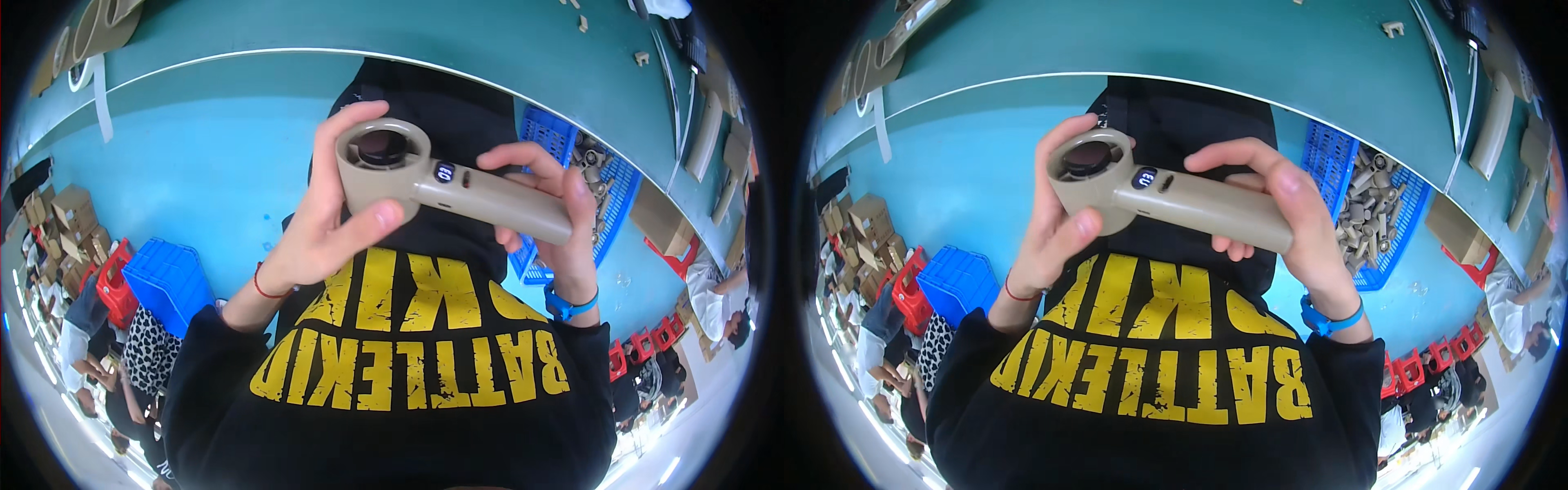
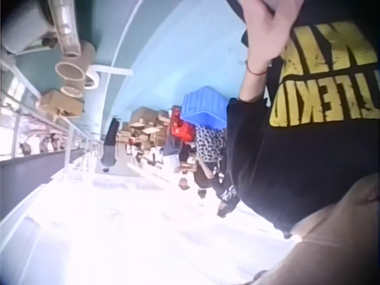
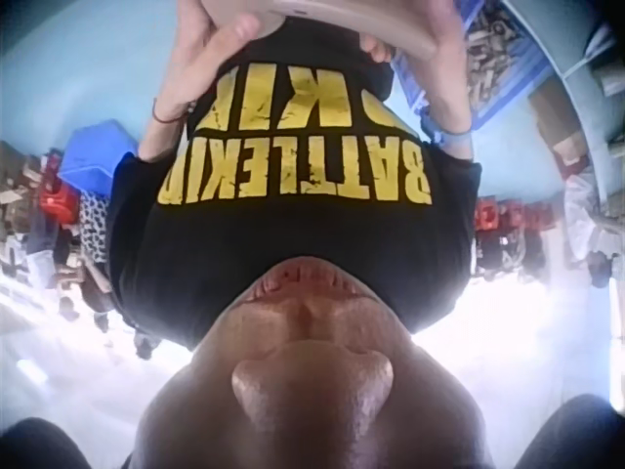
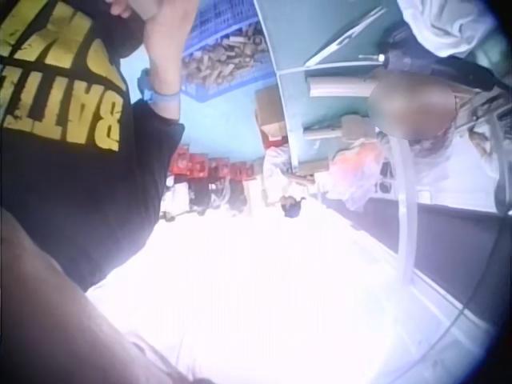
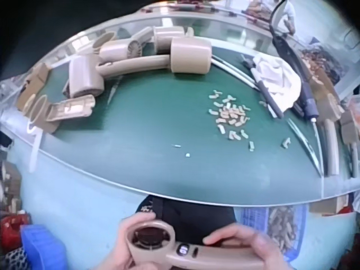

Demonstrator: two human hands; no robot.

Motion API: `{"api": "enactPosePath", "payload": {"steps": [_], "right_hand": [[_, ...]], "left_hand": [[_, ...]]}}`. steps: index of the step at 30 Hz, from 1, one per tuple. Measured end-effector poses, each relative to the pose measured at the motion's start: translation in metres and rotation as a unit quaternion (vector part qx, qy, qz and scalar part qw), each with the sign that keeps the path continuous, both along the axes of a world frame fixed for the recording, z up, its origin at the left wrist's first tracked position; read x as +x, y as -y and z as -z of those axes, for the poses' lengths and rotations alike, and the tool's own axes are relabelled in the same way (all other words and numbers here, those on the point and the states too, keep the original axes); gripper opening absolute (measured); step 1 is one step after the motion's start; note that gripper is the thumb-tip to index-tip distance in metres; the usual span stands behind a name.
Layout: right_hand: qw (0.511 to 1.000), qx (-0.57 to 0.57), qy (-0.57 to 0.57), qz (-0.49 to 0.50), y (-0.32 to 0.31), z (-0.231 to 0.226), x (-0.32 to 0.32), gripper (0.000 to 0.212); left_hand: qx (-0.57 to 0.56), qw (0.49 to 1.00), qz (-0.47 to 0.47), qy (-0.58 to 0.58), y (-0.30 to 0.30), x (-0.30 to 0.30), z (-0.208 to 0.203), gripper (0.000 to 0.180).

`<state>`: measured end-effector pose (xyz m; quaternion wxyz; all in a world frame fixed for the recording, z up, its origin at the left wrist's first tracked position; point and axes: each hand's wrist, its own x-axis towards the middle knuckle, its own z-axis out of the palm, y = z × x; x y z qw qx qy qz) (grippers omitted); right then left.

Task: Assembling hand-held electric fans by placing electronic components into plastic housings and securing them with an electric screwdriver.

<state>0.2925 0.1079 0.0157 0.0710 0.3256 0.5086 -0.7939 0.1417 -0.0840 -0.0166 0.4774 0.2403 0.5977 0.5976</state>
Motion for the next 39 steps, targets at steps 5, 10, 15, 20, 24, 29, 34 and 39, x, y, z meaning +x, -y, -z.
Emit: {"api": "enactPosePath", "payload": {"steps": [5,10,15,20,24,29,34,39], "right_hand": [[0.994,-0.093,-0.049,-0.037,-0.011,0.009,0.012,0.104],[0.978,-0.194,-0.042,-0.068,-0.015,-0.005,0.012,0.110],[0.971,-0.230,-0.031,-0.066,-0.011,-0.015,0.014,0.106],[0.975,-0.211,-0.047,-0.047,-0.005,-0.013,0.013,0.102],[0.983,-0.173,-0.018,-0.056,-0.013,-0.014,0.010,0.086],[0.889,0.390,-0.153,-0.186,-0.002,0.000,0.003,0.061],[0.875,0.416,-0.114,-0.219,0.007,-0.003,0.005,0.056],[0.945,0.176,-0.122,-0.247,-0.003,-0.007,-0.002,0.051]], "left_hand": [[0.124,0.992,0.018,-0.007,-0.002,-0.002,-0.003,0.086],[0.218,0.963,0.044,-0.151,-0.007,-0.005,0.006,0.099],[0.222,0.954,0.070,-0.187,-0.002,-0.009,-0.006,0.094],[0.211,0.958,0.054,-0.189,-0.001,-0.005,-0.005,0.096],[0.205,0.963,0.042,-0.170,-0.001,-0.007,-0.007,0.098],[0.118,0.970,0.091,-0.194,-0.011,-0.009,-0.019,0.093],[0.119,0.977,0.097,-0.147,-0.013,-0.012,-0.013,0.076],[0.137,0.976,0.110,-0.132,-0.016,-0.017,-0.020,0.074]]}}
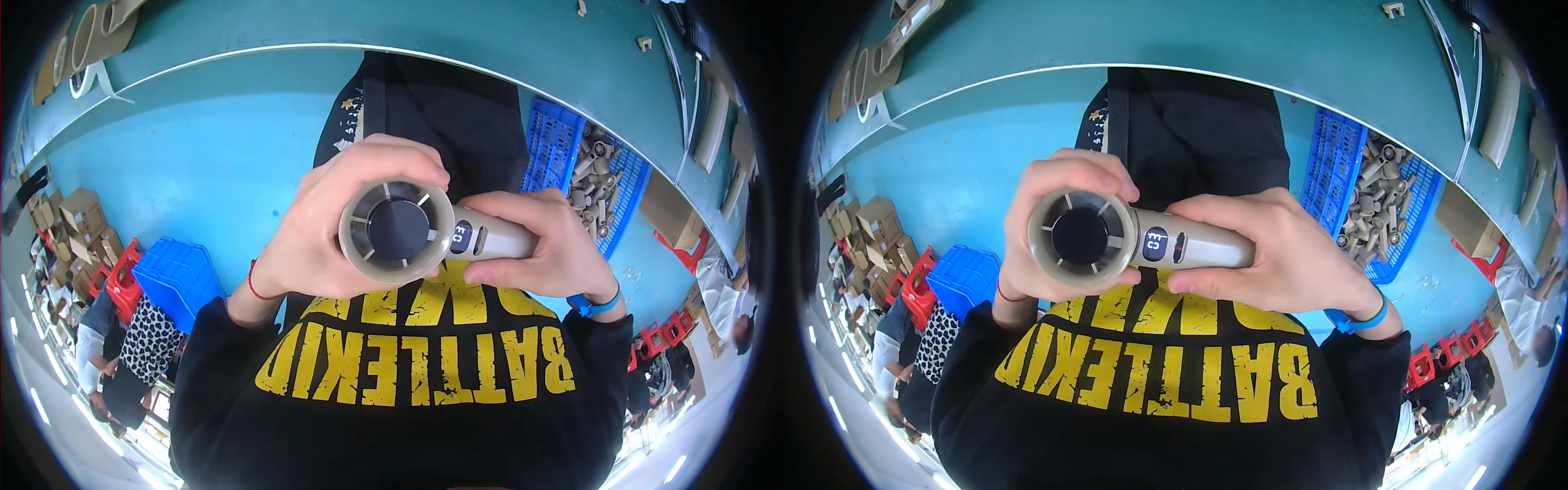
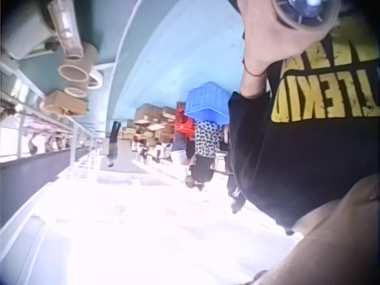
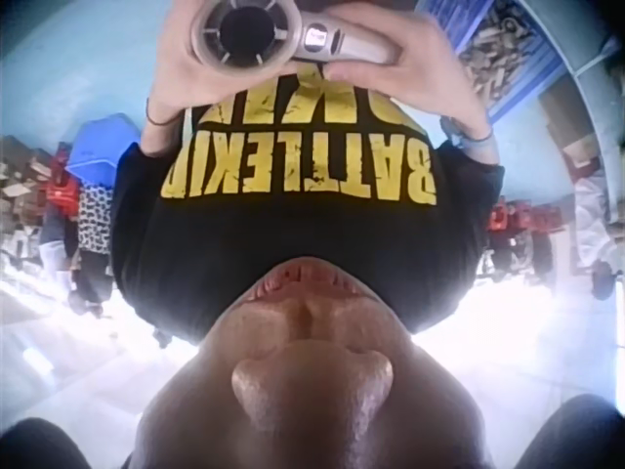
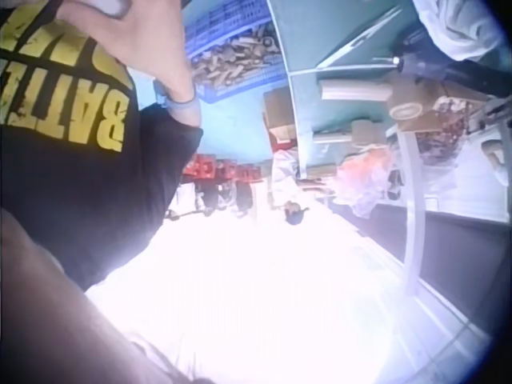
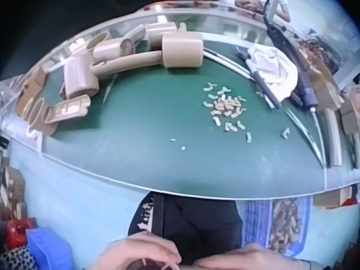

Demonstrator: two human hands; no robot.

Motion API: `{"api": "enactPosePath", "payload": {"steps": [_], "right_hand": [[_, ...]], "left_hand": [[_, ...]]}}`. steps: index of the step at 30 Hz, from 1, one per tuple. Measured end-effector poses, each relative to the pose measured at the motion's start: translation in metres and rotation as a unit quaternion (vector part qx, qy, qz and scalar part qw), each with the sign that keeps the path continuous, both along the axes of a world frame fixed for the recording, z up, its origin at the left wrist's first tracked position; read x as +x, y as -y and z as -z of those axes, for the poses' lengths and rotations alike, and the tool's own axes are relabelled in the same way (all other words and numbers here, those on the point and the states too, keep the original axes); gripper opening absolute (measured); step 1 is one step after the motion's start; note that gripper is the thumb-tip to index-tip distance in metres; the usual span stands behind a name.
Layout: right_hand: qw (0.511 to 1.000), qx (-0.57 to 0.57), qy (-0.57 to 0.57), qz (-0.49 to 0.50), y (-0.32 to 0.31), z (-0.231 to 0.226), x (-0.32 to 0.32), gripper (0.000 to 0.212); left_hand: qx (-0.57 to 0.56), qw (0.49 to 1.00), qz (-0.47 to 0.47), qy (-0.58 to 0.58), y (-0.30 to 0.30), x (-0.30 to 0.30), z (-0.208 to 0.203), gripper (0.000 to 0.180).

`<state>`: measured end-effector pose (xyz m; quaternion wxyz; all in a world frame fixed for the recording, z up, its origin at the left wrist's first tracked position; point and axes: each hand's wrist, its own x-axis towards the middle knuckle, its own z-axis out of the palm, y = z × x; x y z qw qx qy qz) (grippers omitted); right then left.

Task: Assembling hand-held electric fans by placing electronic components into plastic housings and securing them with an electric screwdriver.

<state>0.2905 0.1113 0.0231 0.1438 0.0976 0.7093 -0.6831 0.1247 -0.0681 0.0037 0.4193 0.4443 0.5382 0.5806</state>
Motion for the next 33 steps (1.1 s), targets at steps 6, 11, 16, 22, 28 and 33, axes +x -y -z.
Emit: {"api": "enactPosePath", "payload": {"steps": [6,11,16,22,28,33], "right_hand": [[0.944,0.313,-0.102,-0.025,0.012,-0.002,-0.002,0.058],[0.913,0.377,-0.151,-0.045,0.006,0.000,-0.004,0.058],[0.935,0.337,-0.112,0.000,0.011,-0.002,-0.006,0.059],[0.950,0.296,-0.099,-0.013,-0.002,-0.019,-0.012,0.065],[0.850,0.468,-0.219,0.104,-0.022,-0.044,-0.018,0.072],[0.854,0.305,-0.167,0.387,-0.045,-0.067,-0.001,0.060]], "left_hand": [[-0.054,0.998,-0.039,-0.009,0.000,-0.006,-0.004,0.076],[-0.114,0.990,-0.069,-0.055,0.000,-0.004,-0.022,0.077],[-0.143,0.981,-0.113,-0.070,-0.008,-0.001,-0.032,0.072],[-0.041,0.993,-0.072,-0.088,-0.008,-0.013,-0.025,0.081],[0.005,0.986,-0.160,0.046,-0.017,-0.025,-0.020,0.078],[0.065,0.958,-0.157,0.231,-0.028,-0.035,-0.017,0.082]]}}
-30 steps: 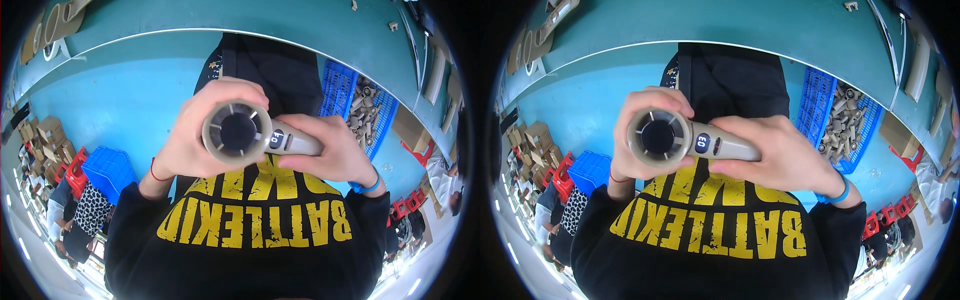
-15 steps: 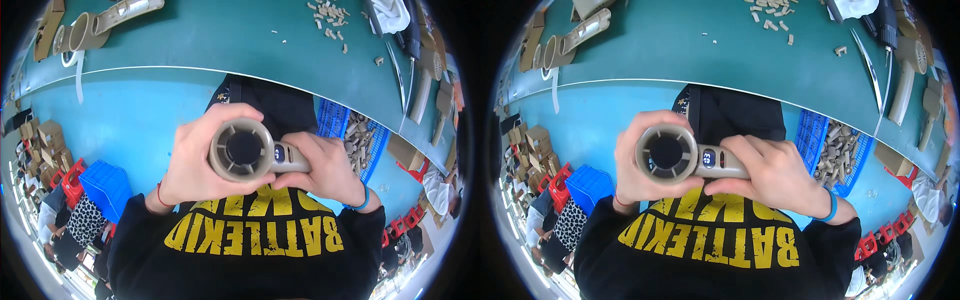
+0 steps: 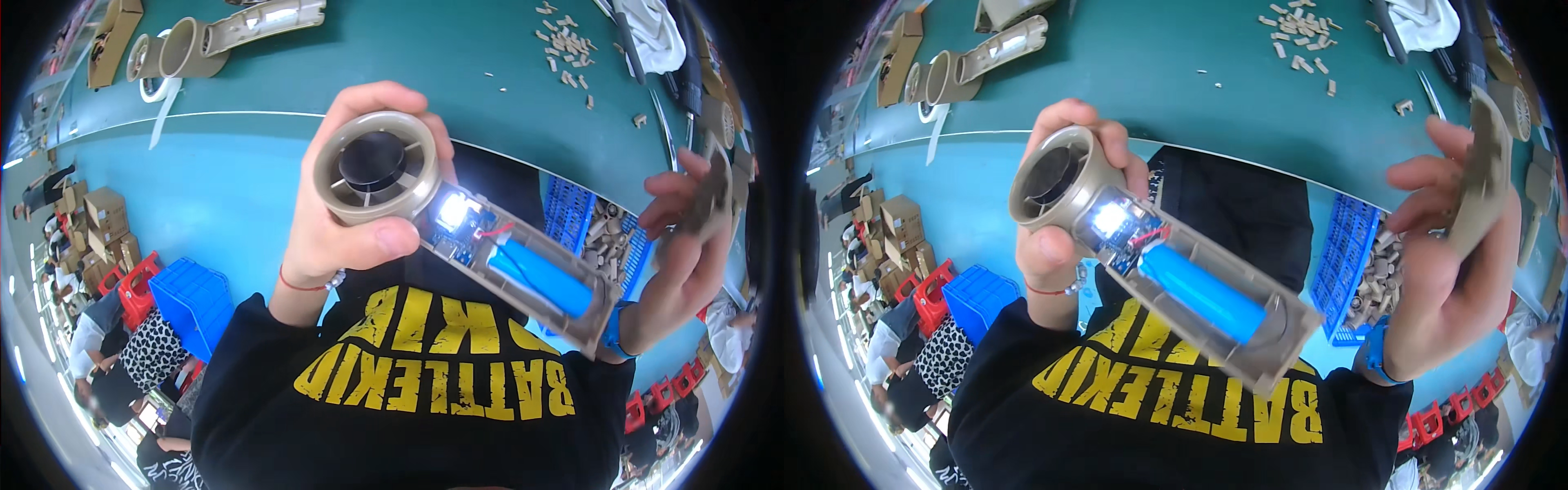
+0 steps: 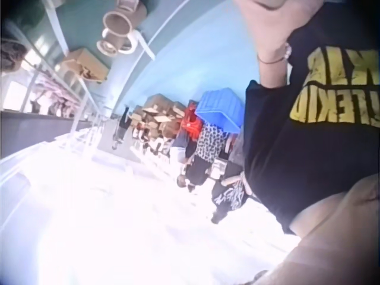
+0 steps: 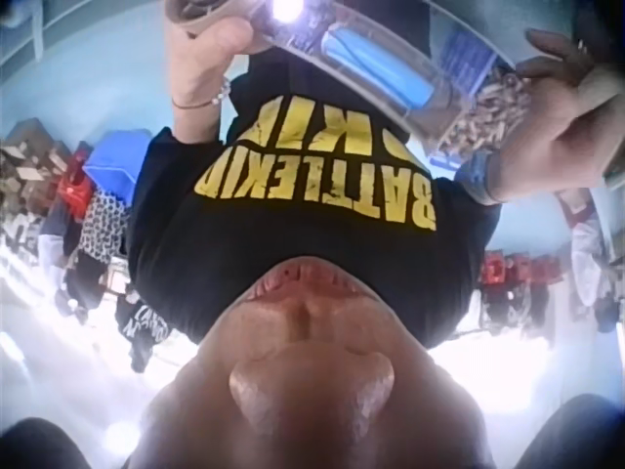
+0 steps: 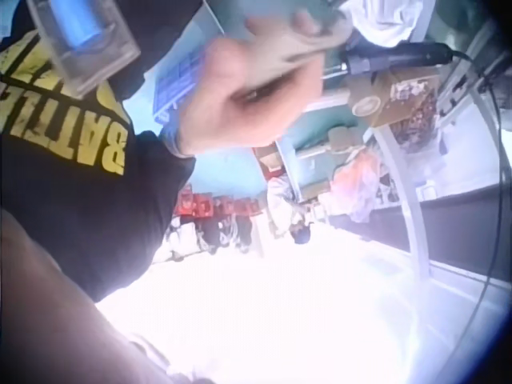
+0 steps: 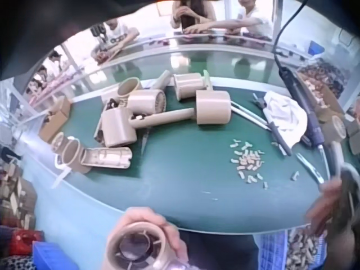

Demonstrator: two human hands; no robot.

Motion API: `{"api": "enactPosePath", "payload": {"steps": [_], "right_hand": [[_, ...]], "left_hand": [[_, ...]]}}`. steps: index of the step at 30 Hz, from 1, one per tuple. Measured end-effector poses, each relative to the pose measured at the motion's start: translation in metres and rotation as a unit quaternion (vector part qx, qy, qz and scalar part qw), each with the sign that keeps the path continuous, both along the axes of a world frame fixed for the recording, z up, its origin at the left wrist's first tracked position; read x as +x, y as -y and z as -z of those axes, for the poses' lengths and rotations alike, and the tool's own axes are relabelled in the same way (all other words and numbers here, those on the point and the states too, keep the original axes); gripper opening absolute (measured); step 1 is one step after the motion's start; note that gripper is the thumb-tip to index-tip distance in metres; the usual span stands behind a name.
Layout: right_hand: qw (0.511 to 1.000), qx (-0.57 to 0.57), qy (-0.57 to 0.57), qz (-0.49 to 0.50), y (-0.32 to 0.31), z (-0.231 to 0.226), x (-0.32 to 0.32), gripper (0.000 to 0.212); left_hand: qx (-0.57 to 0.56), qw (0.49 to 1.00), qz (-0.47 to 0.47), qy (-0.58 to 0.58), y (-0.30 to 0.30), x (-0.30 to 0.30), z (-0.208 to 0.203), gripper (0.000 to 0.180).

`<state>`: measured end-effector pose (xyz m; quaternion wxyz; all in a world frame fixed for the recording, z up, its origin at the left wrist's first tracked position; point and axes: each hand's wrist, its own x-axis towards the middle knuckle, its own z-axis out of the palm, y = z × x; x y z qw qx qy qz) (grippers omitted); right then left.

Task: Assembling hand-held electric fans by placing electronic components into plastic housings and securing them with an electric screwdriver.

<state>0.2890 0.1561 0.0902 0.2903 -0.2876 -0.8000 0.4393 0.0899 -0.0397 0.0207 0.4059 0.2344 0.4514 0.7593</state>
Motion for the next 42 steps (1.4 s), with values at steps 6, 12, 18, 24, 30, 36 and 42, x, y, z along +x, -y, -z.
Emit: {"api": "enactPosePath", "payload": {"steps": [6,12,18,24,30,36,42], "right_hand": [[0.950,0.246,0.192,-0.020,-0.011,0.031,-0.011,0.043],[0.893,0.368,0.254,-0.056,-0.020,0.037,-0.013,0.041],[0.971,0.172,0.008,-0.164,-0.005,0.019,-0.007,0.034],[0.948,0.027,-0.083,-0.306,0.009,0.017,-0.015,0.034],[0.962,0.040,-0.020,-0.270,0.021,0.019,-0.017,0.028],[0.972,-0.010,0.027,-0.232,0.026,0.019,-0.021,0.023],[0.958,-0.032,0.050,-0.280,0.018,0.017,-0.026,0.024]], "left_hand": [[0.064,0.992,0.028,0.105,-0.002,0.002,0.004,0.080],[0.066,0.988,0.045,0.132,-0.008,0.001,0.007,0.088],[0.152,0.984,0.055,0.073,-0.012,-0.008,0.017,0.082],[0.106,0.992,0.006,-0.070,-0.004,-0.019,0.011,0.084],[0.092,0.980,-0.013,-0.176,0.004,-0.027,0.005,0.085],[0.078,0.969,-0.025,-0.235,0.005,-0.026,-0.002,0.086],[0.046,0.974,-0.010,-0.222,0.004,-0.025,-0.001,0.084]]}}
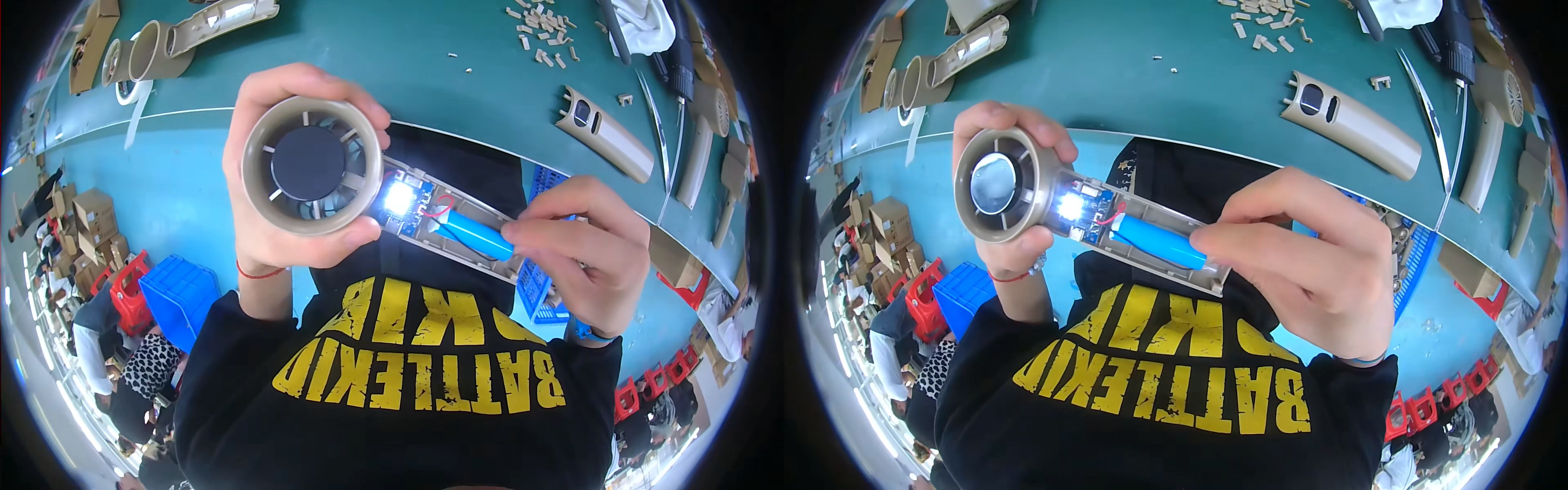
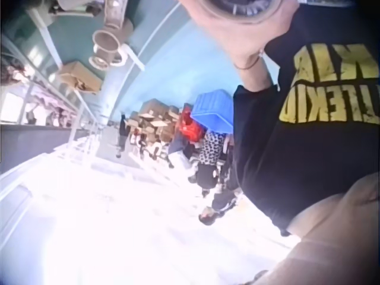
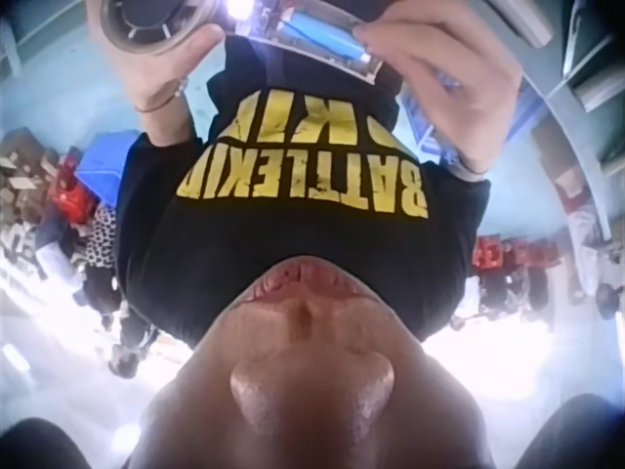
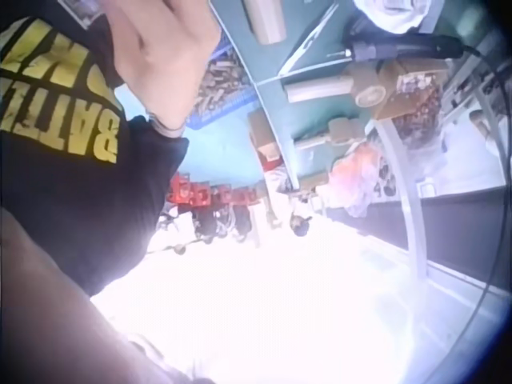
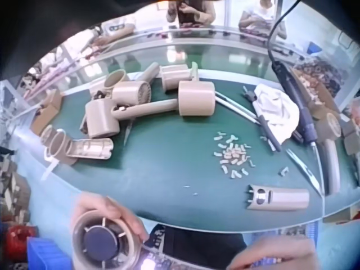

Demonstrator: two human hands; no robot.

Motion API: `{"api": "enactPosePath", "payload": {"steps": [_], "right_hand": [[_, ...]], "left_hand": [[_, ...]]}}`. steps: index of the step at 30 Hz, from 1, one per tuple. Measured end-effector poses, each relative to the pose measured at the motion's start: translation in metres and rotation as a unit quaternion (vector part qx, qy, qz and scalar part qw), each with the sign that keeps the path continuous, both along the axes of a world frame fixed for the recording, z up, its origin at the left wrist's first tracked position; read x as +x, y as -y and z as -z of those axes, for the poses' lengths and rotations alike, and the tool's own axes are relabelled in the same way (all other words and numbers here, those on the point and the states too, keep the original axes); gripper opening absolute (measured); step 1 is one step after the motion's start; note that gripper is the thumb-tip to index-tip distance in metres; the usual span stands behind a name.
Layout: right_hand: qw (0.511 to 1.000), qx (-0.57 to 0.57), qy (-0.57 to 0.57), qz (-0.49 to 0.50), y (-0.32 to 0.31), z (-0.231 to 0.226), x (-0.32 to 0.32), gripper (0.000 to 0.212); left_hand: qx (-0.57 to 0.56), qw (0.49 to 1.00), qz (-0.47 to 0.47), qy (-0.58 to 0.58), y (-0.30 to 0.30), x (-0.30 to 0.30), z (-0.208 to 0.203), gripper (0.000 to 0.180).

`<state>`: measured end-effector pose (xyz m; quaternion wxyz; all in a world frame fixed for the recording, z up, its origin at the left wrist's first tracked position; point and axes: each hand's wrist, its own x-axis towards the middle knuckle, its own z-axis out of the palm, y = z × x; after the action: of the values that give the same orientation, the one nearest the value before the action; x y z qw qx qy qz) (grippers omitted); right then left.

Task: Assembling hand-held electric fans by placing electronic components into plastic housings and securing them with an electric screwdriver.

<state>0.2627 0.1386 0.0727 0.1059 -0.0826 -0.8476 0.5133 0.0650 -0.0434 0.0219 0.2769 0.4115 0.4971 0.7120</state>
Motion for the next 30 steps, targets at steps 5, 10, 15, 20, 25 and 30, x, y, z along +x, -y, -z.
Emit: {"api": "enactPosePath", "payload": {"steps": [5,10,15,20,25,30], "right_hand": [[0.999,0.029,0.010,-0.010,0.000,0.003,-0.005,0.024],[0.998,0.042,0.035,-0.011,0.004,0.002,-0.008,0.027],[0.999,0.028,0.011,0.029,0.012,-0.004,-0.018,0.031],[0.995,0.086,-0.010,0.039,0.024,0.007,-0.021,0.031],[0.994,0.068,-0.027,0.082,0.032,0.011,-0.022,0.025],[0.993,0.026,-0.049,0.108,0.039,0.012,-0.025,0.018]], "left_hand": [[0.005,1.000,0.003,0.008,-0.001,-0.003,0.007,0.082],[-0.006,0.999,0.040,-0.023,-0.001,-0.004,0.002,0.078],[0.013,0.998,0.068,-0.013,-0.003,-0.002,0.004,0.076],[0.010,0.998,0.056,-0.037,-0.005,-0.001,0.001,0.074],[0.026,0.998,0.026,-0.047,-0.008,-0.001,0.001,0.074],[0.008,0.996,0.026,-0.088,-0.003,-0.003,0.003,0.078]]}}
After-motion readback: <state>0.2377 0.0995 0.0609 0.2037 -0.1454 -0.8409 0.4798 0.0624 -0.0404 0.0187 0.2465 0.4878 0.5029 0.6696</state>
